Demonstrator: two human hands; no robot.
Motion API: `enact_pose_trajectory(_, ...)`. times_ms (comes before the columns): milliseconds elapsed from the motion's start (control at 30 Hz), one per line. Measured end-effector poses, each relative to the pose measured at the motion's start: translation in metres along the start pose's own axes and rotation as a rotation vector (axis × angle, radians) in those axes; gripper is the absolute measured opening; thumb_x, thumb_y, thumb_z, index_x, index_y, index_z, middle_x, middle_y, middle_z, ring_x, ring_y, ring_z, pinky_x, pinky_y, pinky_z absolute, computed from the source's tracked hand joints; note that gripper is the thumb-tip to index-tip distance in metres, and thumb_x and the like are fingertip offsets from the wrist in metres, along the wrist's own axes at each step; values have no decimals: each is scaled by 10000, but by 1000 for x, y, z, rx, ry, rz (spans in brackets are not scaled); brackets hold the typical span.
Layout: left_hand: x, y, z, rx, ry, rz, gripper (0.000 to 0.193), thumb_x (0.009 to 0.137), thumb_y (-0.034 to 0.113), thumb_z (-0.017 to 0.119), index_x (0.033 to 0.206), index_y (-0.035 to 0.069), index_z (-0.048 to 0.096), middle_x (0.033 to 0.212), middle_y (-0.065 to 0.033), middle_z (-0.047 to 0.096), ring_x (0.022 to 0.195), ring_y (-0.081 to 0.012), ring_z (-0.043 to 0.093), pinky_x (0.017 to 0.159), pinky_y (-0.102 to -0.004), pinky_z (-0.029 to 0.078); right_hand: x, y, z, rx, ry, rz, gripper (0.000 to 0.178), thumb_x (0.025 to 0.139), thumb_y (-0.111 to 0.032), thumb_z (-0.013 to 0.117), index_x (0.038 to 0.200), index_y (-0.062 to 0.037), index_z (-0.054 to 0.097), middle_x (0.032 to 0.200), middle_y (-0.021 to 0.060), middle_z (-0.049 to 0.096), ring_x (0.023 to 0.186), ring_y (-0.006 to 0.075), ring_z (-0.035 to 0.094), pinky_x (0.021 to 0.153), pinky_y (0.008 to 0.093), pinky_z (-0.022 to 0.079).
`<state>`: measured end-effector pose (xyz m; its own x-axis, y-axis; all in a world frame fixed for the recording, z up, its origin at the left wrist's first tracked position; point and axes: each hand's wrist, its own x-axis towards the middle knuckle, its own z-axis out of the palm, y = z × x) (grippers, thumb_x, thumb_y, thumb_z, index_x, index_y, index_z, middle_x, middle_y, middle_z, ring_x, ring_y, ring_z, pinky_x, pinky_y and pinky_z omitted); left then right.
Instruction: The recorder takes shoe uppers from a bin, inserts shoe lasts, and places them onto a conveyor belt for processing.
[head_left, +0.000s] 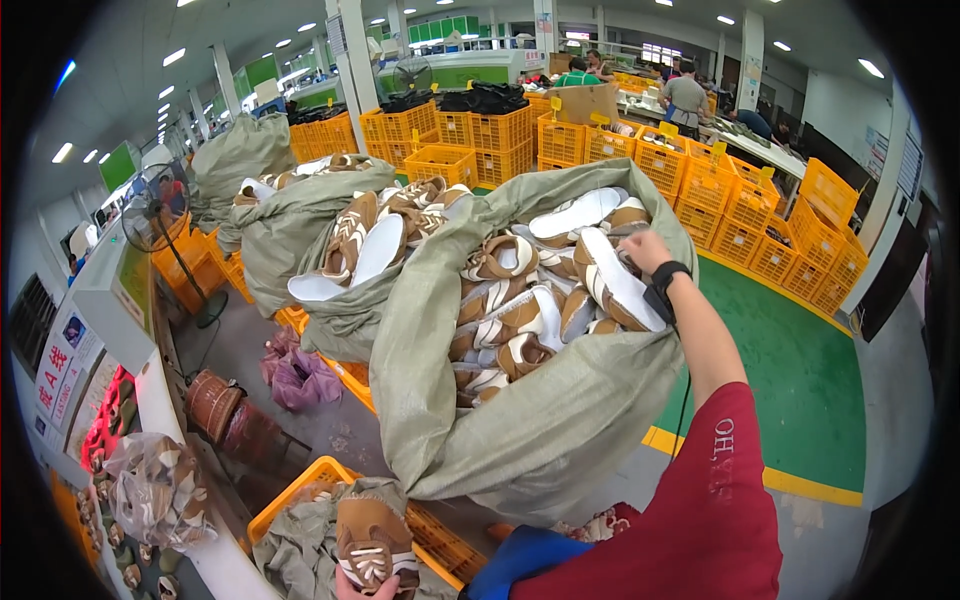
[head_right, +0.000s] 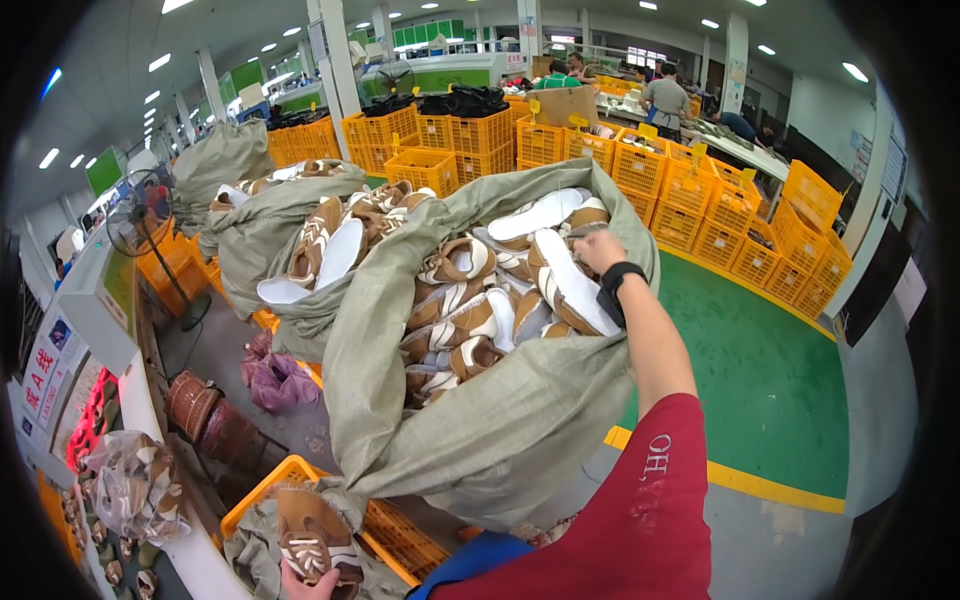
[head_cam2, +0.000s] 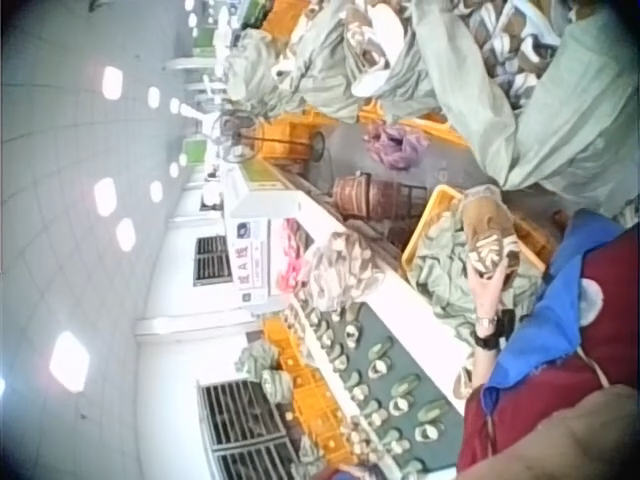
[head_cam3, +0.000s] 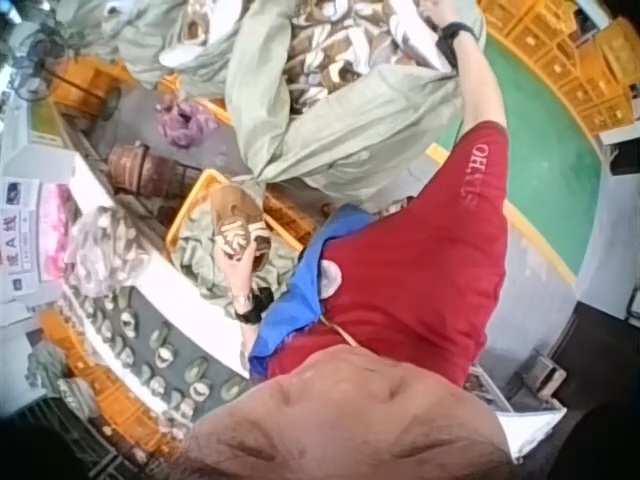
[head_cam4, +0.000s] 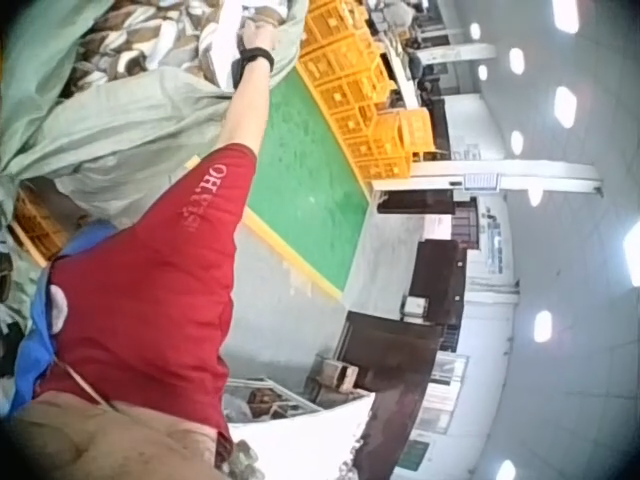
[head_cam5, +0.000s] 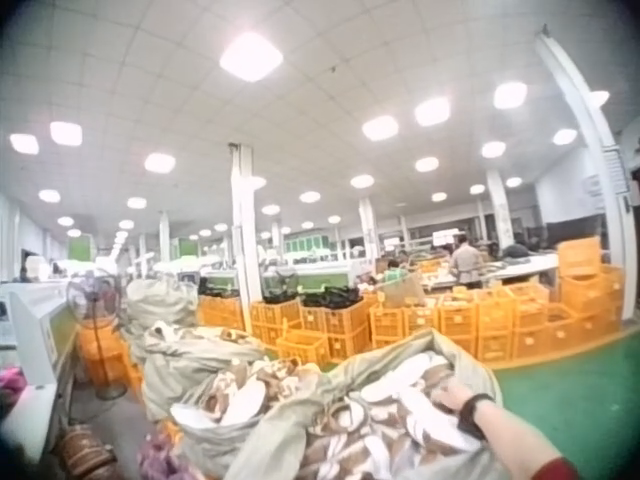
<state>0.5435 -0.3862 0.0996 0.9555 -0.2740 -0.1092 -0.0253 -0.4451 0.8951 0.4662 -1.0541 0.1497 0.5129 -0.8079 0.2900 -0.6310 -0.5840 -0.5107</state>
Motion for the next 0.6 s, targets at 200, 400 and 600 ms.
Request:
enact_pose_trajectory(200, 21, 17, 8, 44, -37, -123, 668, 657, 114, 781, 1212, -38, 442, 1062, -149, 543, 923, -198, 531, 781, -291, 462, 66, -33, 6, -864, 10, -488, 287, 778, -114, 546, 1064, -121, 571, 1111, 99, 552, 1099, 265, 480, 890, 397, 391)
enact_pose_trajectory(400, 38, 26, 16, -42, -23, -158, 651, 670, 63, 762, 1223, -28, 431, 1052, -137, 548, 904, -190, 541, 775, -286, 472, 152, -28, 31, -416, -135, 271, 611, 673, -301, 706, 1180, -34, 492, 1197, 191, 530, 1095, 332, 521, 930, 402, 424)
enact_pose_trajectory(600, 38, 37, 11, 21, 154, -409, 637, 678, 68, 756, 1212, -52, 431, 1063, -145, 556, 894, -187, 550, 772, -286, 470, 199, 18, 24, -387, -226, 327, 940, 577, -508, 760, 1238, 67, 420, 1276, 226, 461, 1156, 280, 489, 972, 339, 391)
